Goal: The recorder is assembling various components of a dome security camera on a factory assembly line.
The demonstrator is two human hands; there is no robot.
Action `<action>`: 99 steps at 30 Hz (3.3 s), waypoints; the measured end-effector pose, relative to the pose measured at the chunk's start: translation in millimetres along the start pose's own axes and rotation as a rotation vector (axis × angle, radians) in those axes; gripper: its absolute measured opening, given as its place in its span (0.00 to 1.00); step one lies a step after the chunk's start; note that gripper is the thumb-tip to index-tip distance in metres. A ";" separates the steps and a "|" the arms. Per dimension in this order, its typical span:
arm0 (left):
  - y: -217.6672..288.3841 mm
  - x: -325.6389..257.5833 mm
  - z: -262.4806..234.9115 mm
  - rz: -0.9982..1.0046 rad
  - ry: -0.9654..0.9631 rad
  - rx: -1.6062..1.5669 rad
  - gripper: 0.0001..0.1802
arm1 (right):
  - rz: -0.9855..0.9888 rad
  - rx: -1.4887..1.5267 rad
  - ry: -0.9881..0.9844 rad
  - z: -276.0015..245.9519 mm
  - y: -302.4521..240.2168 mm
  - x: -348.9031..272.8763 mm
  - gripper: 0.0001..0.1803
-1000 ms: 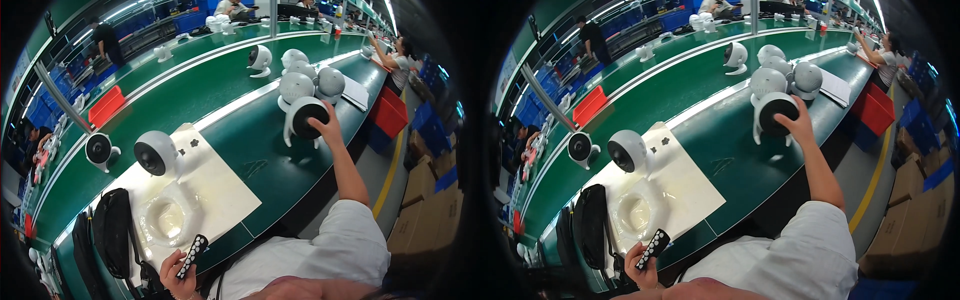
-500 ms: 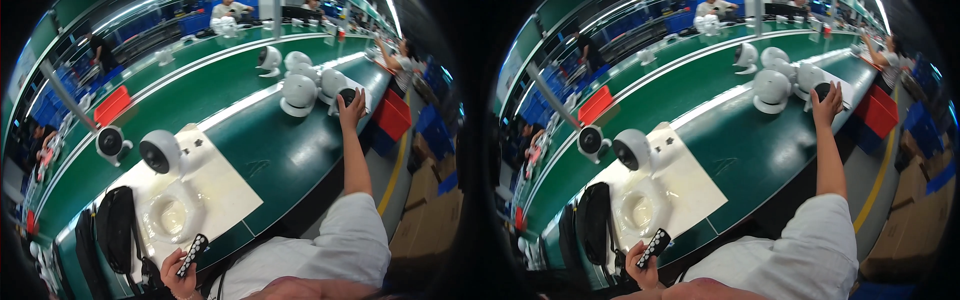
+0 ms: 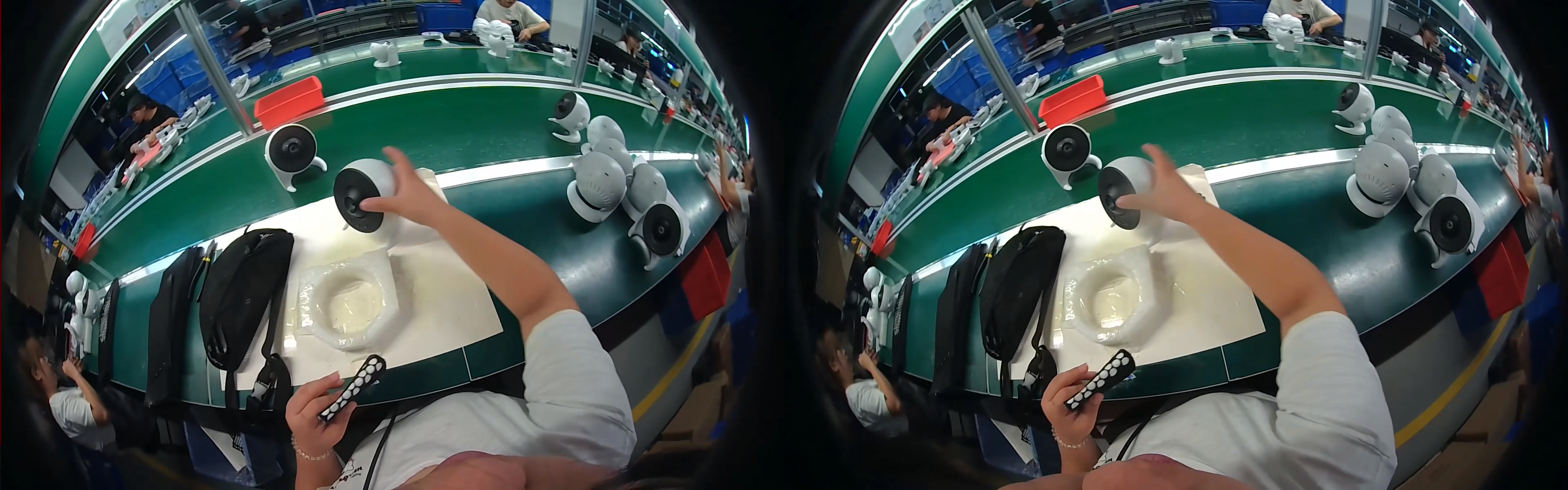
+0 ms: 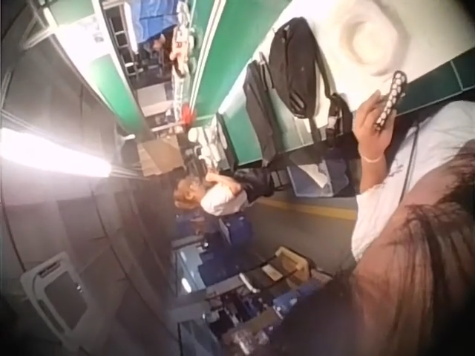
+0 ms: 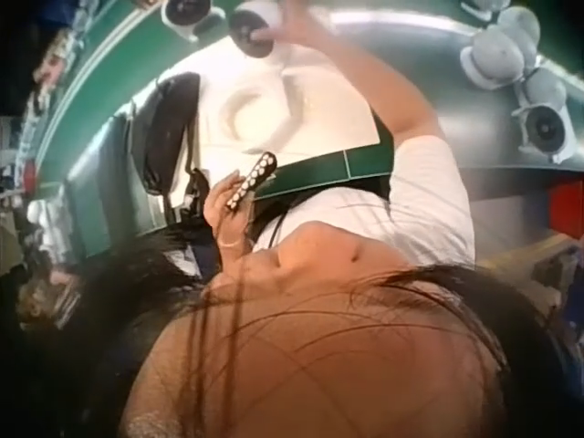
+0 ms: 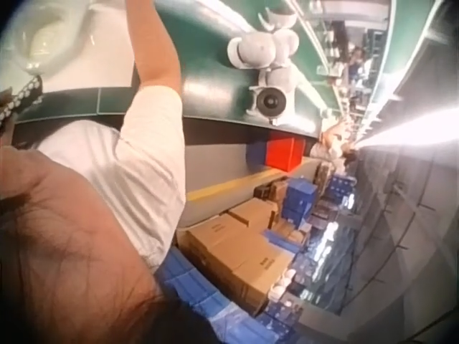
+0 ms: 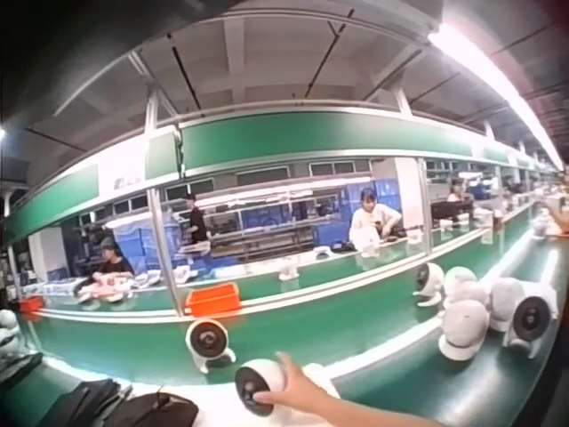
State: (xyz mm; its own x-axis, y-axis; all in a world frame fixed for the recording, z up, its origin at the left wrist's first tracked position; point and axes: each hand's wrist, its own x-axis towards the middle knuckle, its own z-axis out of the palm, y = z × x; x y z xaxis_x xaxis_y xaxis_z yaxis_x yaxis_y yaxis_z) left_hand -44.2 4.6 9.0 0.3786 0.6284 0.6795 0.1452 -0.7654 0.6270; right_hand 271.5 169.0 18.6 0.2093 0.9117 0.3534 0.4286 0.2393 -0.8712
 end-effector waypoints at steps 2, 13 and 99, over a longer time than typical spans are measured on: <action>1.7 -4.7 -5.7 -0.048 0.038 0.025 0.13 | -0.030 -0.067 -0.006 7.4 -15.5 3.1 0.47; -14.4 -1.9 -9.0 -0.026 -0.055 0.058 0.18 | -0.029 -0.374 0.656 -185.8 30.1 -35.2 0.41; 3.0 29.1 20.7 -0.471 0.120 -0.919 0.50 | 0.174 -0.220 -0.739 30.1 -65.9 -47.9 0.22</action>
State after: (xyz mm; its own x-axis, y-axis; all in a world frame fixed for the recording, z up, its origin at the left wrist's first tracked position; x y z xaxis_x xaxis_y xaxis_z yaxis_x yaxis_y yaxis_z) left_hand -13.8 17.8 22.8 0.3636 0.8846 0.2921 -0.5169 -0.0693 0.8533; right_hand 206.8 119.6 48.8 -0.3160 0.9340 -0.1666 0.6234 0.0720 -0.7786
